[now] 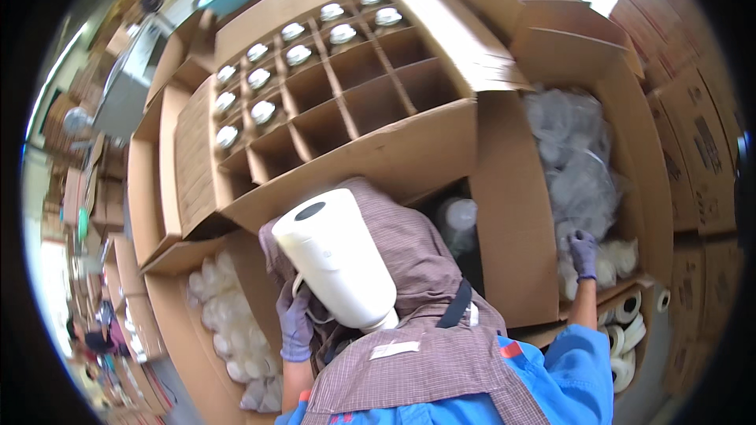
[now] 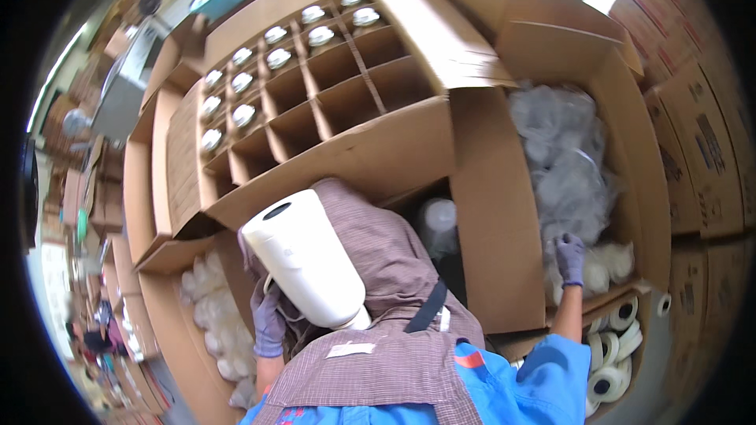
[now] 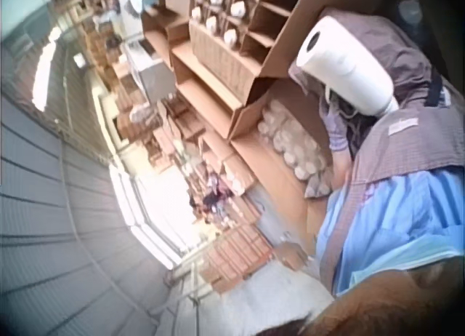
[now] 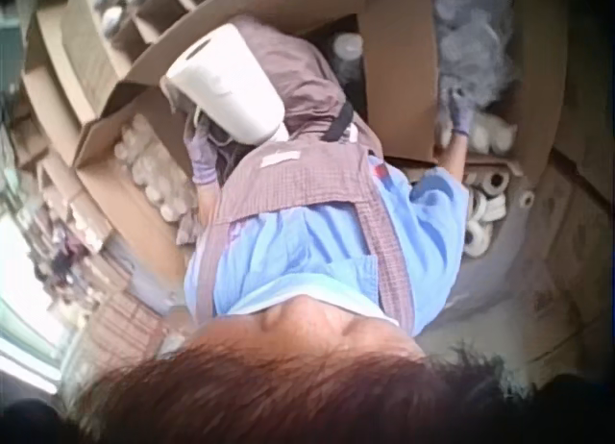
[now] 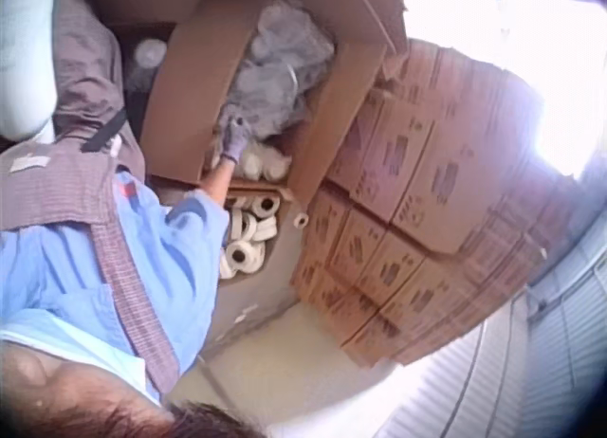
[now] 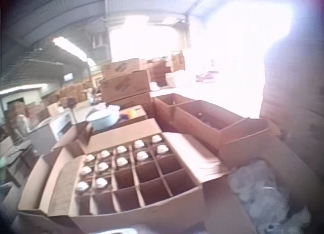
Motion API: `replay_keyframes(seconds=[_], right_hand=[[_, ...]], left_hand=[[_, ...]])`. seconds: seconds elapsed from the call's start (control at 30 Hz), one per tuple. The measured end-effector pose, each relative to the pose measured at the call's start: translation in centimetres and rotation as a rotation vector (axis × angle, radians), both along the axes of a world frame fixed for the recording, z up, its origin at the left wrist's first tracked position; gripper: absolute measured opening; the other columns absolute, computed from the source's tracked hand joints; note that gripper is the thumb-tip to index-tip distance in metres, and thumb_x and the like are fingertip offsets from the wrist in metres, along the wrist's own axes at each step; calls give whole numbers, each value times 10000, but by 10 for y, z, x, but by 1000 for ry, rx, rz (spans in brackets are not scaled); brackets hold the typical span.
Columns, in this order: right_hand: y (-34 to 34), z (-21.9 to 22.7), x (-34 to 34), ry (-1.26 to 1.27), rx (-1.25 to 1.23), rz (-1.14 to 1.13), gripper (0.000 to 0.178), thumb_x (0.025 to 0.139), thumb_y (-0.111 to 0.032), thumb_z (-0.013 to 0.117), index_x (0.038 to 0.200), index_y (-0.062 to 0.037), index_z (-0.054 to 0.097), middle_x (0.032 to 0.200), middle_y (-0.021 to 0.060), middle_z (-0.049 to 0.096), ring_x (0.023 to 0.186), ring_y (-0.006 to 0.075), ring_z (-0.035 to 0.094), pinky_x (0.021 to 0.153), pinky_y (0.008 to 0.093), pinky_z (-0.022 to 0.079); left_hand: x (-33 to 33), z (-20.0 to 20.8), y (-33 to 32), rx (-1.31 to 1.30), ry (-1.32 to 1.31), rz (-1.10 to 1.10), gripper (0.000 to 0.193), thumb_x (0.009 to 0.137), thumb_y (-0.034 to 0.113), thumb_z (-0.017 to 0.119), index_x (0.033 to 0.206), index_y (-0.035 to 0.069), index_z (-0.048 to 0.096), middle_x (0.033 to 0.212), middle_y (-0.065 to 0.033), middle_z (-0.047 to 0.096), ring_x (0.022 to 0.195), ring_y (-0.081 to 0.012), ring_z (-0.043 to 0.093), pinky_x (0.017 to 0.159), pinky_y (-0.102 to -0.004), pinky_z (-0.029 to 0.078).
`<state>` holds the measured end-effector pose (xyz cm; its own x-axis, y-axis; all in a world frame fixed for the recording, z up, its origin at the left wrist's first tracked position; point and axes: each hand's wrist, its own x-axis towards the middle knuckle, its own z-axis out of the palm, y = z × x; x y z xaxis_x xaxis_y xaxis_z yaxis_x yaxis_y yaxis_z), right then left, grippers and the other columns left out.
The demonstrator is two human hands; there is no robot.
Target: The person assembles white plastic containers by placing a black ring into the opening and screwing on a lid. They then wrap the sealed containers in plastic bags and place them into a cardboard box.
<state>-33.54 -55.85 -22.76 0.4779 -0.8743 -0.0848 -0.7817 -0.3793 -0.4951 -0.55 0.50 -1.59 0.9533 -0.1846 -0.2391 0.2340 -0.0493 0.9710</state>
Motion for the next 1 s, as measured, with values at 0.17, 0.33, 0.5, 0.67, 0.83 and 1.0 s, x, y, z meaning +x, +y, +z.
replay_keyframes(seconds=[0.17,0.33,0.5,0.67,0.83,1.0], right_hand=[[2,114,86,-591,442,-275,179,932,-265,630,881,-99,673,749,-40,563,650,71,518,589,244,426],[42,235,214,-760,735,58,231,950,-261,611,999,-44,672,774,-40,556,653,62,499,599,217,438],[57,260,322,-827,302,760,207,947,-50,553,1130,4,630,830,35,580,666,104,545,582,243,456],[144,312,416,-875,877,559,239,969,-222,615,1062,-5,654,854,30,652,778,112,630,701,250,514],[240,307,437,-353,705,1148,303,955,-314,634,1015,-19,668,869,23,627,829,99,569,771,280,478],[236,279,373,-204,907,1009,318,955,-285,611,1061,13,648,948,83,626,906,132,563,816,300,473]], left_hand=[[4,8,5,42,80,-66,329,909,90,611,1214,-34,601,1090,-72,668,978,-143,611,876,-279,487],[7,2,13,51,74,-137,347,883,70,644,1210,-41,611,1085,-81,674,954,-141,617,875,-288,489],[29,24,19,154,128,-328,390,838,102,684,1183,-66,620,1052,-86,677,930,-137,620,858,-275,488],[32,30,10,208,71,-337,386,814,110,672,1164,-47,636,1005,-97,689,885,-144,634,822,-293,509],[29,70,-27,304,-230,-547,515,821,303,776,1194,-21,629,1023,-150,690,880,-204,669,807,-322,528],[-14,57,17,405,-261,-277,457,836,344,758,1134,13,655,1015,-179,659,926,-270,663,817,-339,529]])
